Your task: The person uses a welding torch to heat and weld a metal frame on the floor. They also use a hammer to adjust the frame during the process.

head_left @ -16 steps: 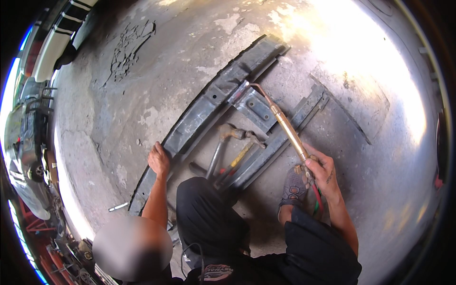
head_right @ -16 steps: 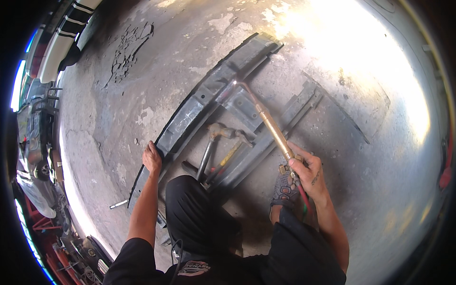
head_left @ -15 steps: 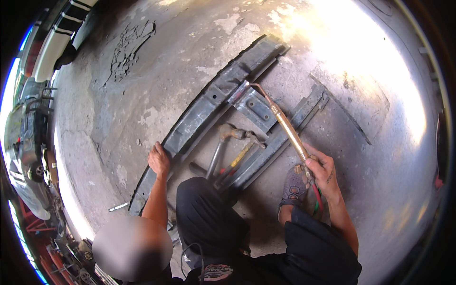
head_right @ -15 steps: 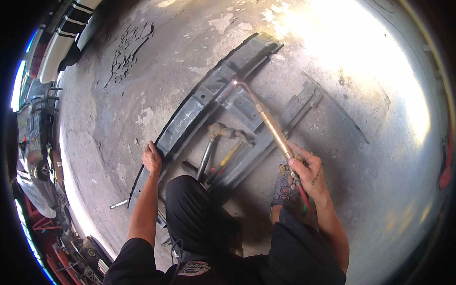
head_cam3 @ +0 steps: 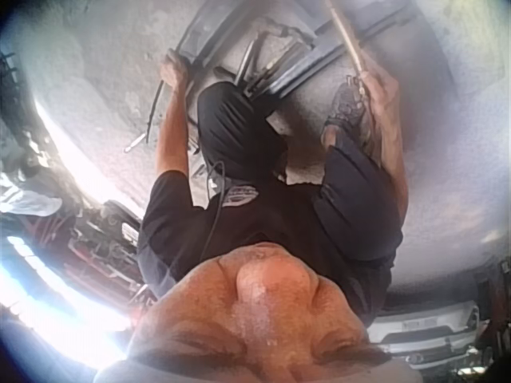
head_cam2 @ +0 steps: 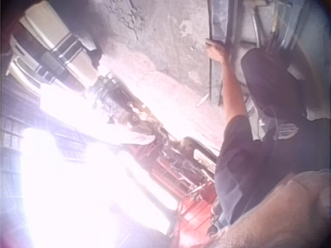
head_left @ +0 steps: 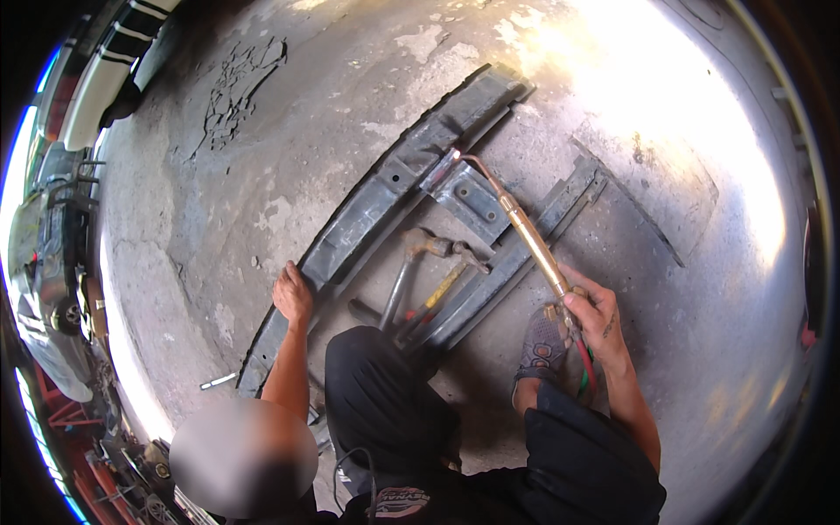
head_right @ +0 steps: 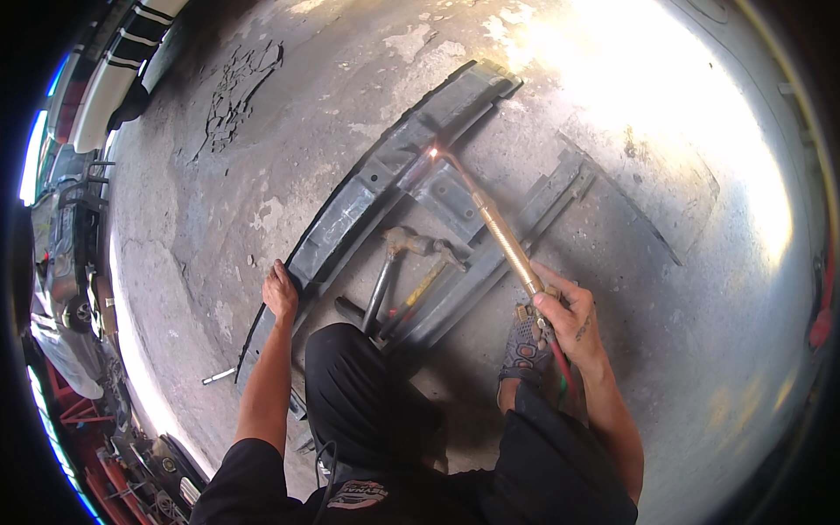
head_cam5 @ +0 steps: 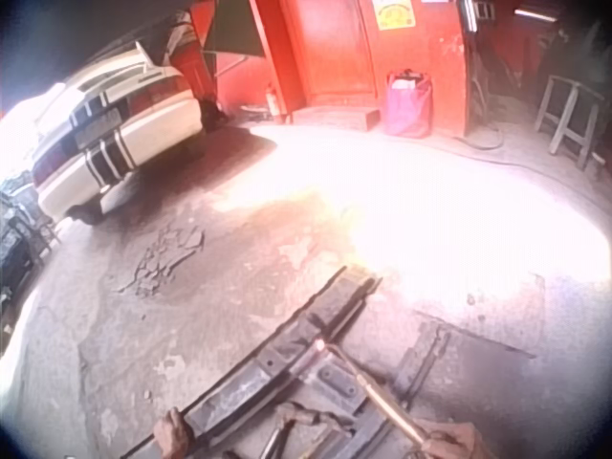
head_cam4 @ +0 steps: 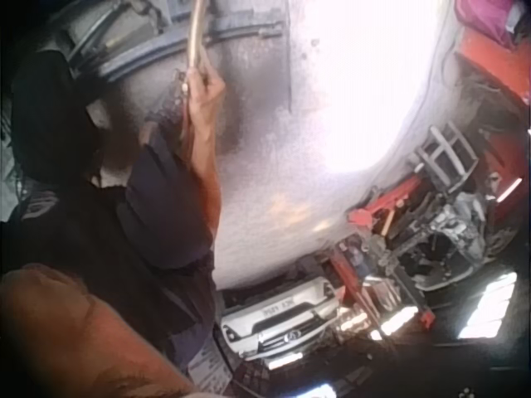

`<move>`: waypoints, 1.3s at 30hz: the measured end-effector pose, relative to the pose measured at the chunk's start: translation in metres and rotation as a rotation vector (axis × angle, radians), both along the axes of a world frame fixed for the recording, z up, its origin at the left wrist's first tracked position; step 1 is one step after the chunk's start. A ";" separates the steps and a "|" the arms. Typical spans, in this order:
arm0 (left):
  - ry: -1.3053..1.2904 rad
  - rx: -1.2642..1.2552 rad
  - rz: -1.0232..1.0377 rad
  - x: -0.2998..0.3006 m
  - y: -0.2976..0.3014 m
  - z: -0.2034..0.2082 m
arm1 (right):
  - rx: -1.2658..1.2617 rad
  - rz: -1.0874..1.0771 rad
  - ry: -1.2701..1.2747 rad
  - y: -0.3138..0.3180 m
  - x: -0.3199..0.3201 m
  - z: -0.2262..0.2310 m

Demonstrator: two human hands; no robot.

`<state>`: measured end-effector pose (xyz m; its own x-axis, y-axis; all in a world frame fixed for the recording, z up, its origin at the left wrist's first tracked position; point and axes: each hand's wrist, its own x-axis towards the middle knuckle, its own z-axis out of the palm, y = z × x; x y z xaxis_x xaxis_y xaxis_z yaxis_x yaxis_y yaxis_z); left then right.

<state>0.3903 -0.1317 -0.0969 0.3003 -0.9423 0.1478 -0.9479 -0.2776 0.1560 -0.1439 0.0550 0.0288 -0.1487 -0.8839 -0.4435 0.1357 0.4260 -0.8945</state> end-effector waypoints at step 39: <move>-0.002 0.014 0.015 0.003 -0.002 0.000 | 0.007 0.048 -0.003 0.003 0.001 0.003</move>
